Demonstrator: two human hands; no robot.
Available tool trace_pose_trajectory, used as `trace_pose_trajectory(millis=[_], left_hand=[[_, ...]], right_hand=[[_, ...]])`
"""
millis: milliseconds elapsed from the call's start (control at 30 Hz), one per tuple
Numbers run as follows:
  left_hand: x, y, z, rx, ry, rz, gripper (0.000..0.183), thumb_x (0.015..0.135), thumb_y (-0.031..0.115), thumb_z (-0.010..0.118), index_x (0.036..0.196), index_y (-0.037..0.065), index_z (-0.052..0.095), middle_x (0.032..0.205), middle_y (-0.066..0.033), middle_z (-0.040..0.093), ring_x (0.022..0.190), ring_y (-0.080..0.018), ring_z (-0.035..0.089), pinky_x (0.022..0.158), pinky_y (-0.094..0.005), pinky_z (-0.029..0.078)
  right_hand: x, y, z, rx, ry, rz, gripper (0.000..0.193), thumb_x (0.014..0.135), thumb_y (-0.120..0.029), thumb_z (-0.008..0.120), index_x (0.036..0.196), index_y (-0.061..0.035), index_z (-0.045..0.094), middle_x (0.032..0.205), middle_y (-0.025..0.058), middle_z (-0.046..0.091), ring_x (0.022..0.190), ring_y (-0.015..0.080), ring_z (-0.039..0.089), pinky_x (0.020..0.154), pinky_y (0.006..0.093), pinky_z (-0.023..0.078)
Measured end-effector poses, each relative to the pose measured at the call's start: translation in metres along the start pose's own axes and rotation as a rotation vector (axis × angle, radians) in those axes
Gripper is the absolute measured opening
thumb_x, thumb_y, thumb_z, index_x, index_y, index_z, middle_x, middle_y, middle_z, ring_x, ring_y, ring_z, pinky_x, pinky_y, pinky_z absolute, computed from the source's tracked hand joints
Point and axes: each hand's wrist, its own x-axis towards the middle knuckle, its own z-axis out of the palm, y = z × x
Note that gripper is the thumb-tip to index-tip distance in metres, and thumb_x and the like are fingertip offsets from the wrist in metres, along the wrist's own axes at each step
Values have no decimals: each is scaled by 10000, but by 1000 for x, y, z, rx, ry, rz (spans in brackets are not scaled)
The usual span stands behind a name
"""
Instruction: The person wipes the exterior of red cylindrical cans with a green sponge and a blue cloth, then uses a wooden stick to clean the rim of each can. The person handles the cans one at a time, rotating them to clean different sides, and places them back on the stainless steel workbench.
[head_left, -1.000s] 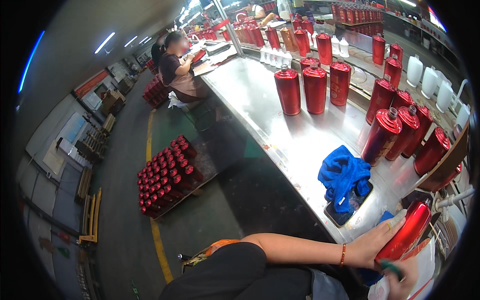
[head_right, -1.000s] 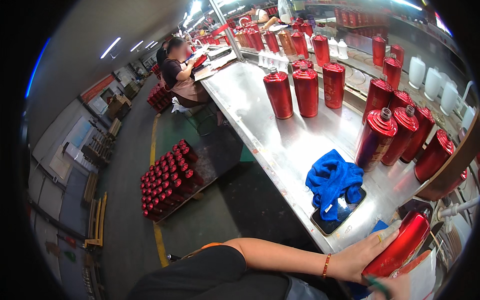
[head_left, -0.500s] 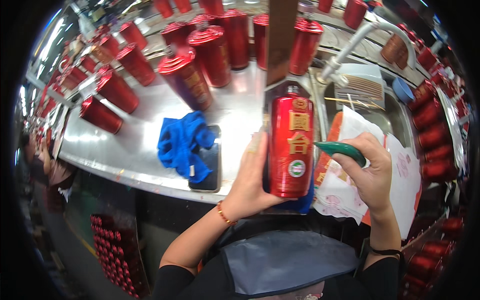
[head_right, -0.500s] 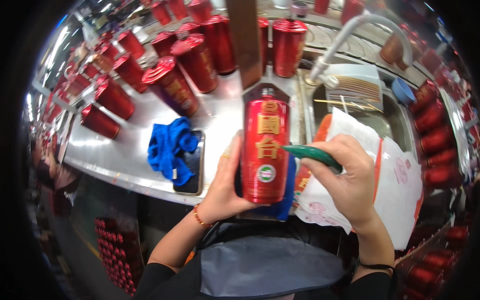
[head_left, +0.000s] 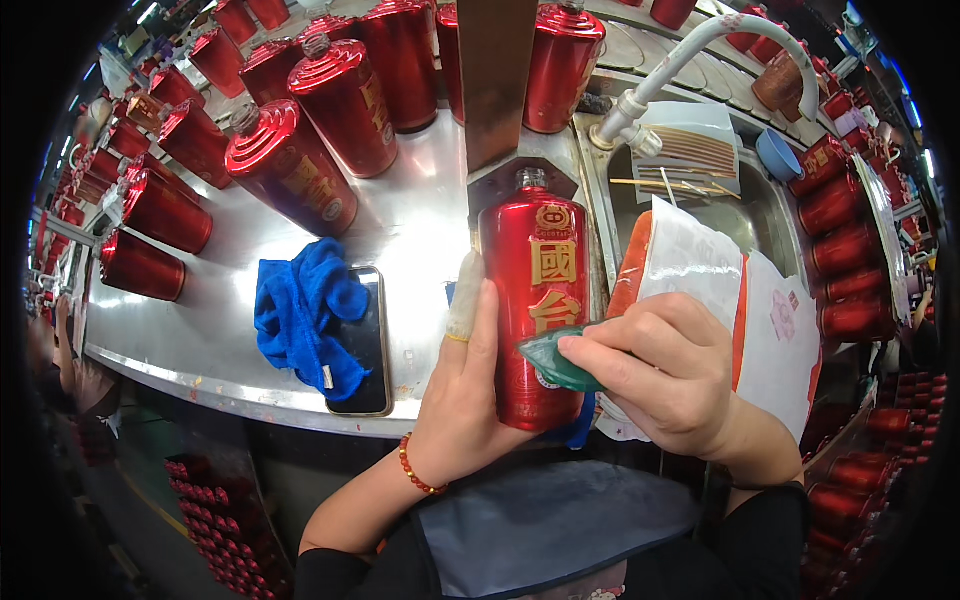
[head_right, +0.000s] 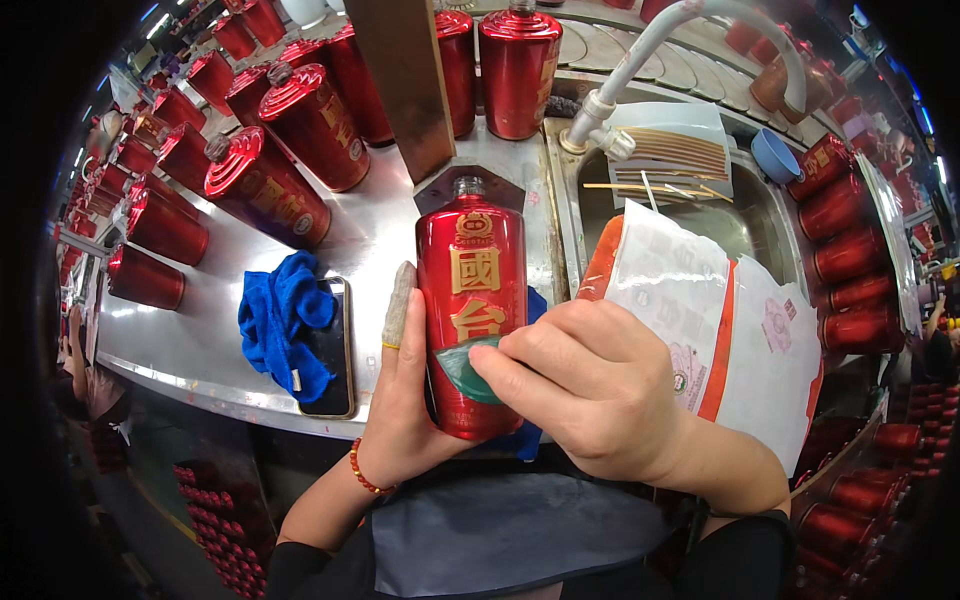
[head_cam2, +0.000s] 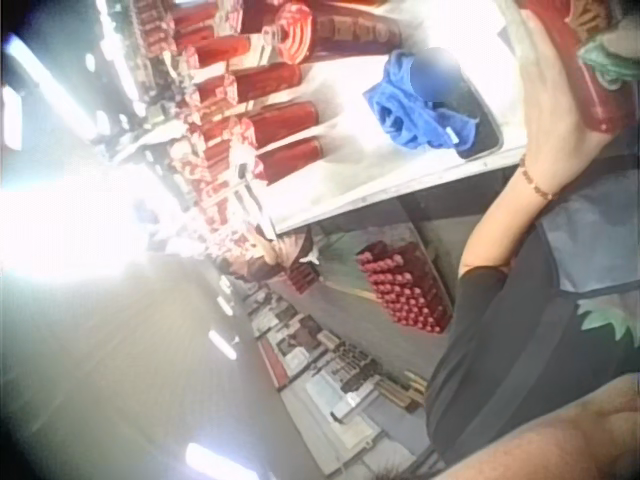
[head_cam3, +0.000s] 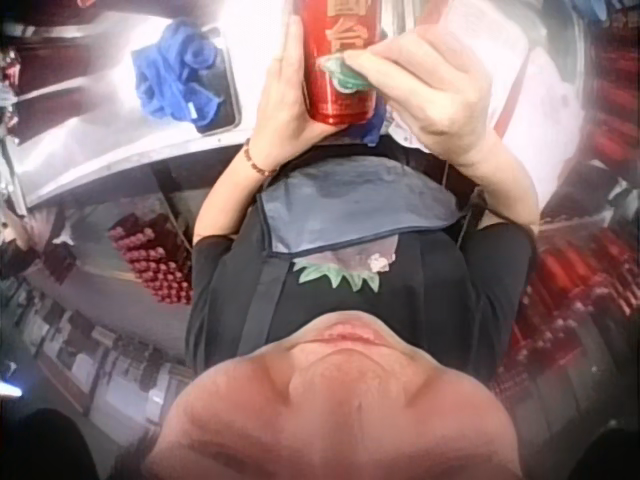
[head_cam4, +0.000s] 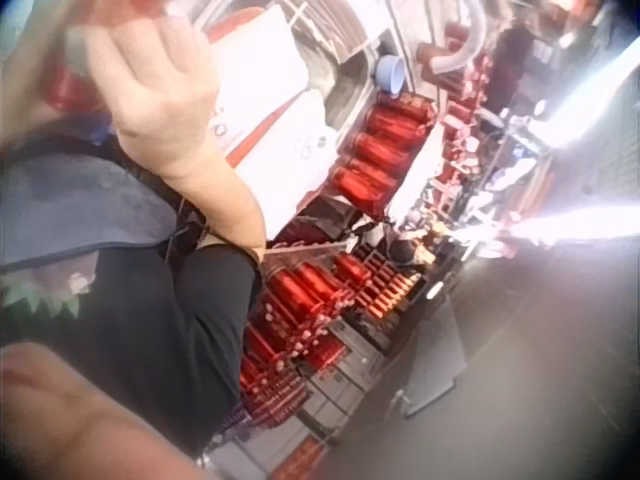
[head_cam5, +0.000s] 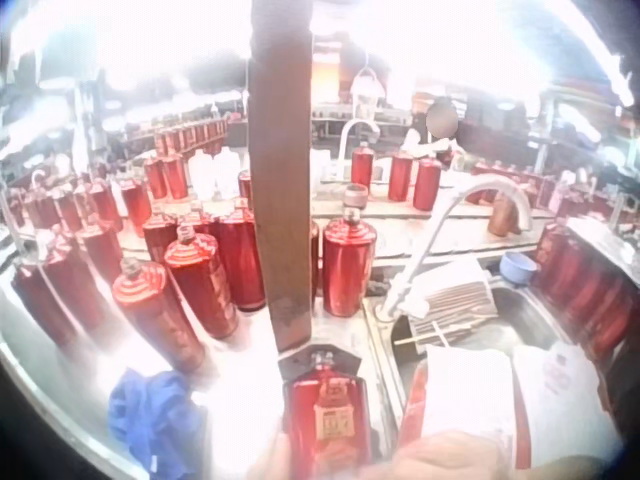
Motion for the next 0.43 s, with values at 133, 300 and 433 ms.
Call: trace_pose_trajectory(millis=[133,300,433], left_hand=[[2,1,-2,30,-7,7,1377,661,282,984,1622,-34,50,1631,-346,191,1497,-478,309,1196,-492,340],[0,-1,0,9,-19,-17,1364,666,280,980,1619,-39,57,1639,-350,168,1504,-494,282,1206,-499,327],[-1,-2,0,-63,-34,-39,1353,678,290,974,1617,-42,58,1641,-341,180,1495,-494,303,1202,-494,336]], right_hand=[[2,2,-1,-54,-10,-36,311,685,-96,692,986,-38,749,840,23,640,716,204,598,598,319,477],[9,3,-10,-24,-73,34,447,594,-9,806,1039,-48,775,825,41,639,713,234,584,605,334,465],[16,6,-7,33,-54,13,452,601,-8,821,1048,-66,779,830,41,639,727,235,585,611,340,467]])
